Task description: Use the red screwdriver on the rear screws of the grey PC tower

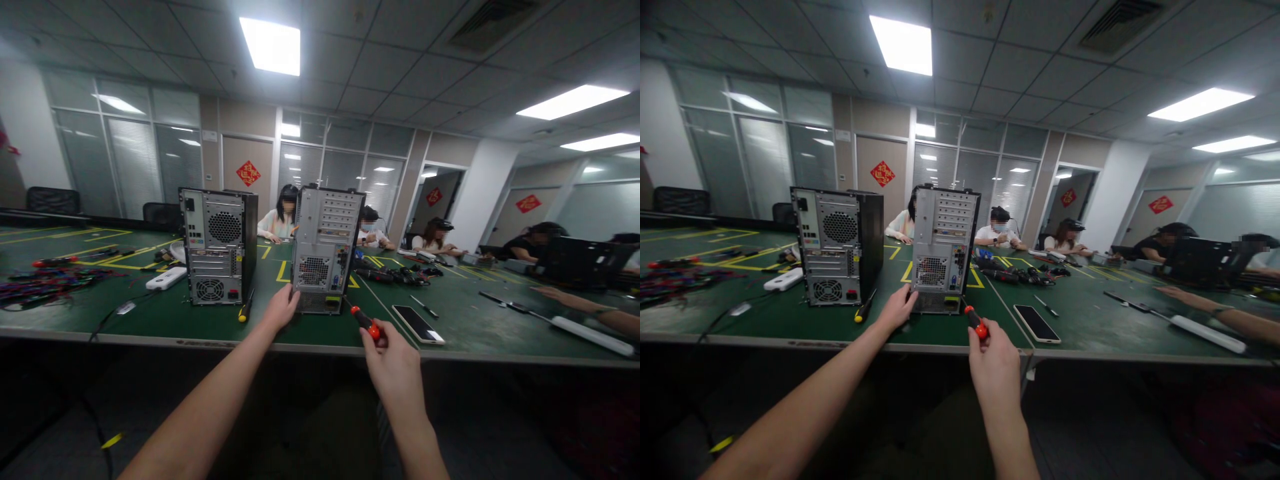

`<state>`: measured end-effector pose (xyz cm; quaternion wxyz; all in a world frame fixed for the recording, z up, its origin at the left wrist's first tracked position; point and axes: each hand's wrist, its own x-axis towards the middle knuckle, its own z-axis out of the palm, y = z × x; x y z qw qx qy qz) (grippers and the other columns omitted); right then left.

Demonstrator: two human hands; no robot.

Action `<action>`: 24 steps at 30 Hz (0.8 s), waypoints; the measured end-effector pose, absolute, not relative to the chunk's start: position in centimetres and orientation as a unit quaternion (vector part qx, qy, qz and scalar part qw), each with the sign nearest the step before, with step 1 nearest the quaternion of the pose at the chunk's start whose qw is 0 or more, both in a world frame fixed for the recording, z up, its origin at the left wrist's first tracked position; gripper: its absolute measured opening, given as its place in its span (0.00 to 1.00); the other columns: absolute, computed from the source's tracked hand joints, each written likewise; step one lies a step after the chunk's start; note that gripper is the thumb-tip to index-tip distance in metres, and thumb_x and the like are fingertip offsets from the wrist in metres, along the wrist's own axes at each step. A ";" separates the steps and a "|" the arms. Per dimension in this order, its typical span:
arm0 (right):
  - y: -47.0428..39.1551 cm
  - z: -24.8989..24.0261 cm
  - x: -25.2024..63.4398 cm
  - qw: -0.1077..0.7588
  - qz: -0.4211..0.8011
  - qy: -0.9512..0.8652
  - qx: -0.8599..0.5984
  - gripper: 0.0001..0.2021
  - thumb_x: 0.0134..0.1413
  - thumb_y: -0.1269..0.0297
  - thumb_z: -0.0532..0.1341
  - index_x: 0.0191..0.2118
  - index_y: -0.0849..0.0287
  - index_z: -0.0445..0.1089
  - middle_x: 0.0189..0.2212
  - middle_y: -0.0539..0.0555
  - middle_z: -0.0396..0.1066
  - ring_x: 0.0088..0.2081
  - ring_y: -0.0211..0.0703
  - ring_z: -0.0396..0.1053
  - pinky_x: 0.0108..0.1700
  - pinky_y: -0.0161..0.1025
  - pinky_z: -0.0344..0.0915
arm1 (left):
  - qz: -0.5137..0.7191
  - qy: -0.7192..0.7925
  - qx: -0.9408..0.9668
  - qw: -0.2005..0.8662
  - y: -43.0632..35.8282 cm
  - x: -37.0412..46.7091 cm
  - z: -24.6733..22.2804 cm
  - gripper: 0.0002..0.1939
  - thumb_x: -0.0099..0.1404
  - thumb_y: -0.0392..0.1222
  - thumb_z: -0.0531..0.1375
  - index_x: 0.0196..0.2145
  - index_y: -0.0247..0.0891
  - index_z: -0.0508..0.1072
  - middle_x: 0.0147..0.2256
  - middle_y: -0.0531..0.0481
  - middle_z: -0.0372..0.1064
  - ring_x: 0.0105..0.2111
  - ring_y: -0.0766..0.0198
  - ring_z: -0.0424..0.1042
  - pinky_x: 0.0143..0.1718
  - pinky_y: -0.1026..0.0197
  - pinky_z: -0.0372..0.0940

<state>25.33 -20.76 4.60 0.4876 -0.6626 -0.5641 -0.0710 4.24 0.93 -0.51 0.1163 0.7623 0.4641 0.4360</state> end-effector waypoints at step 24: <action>-20.7 4.6 25.3 0.458 -0.072 -0.558 -0.688 0.17 0.63 0.49 0.59 0.43 0.58 0.74 0.25 0.51 0.71 0.27 0.47 0.72 0.34 0.41 0.64 | 0.440 0.462 0.759 0.131 0.8 4.2 -0.3 0.12 0.75 0.50 0.51 0.40 0.41 0.68 0.40 0.43 0.75 0.40 0.55 0.74 0.41 0.58 0.64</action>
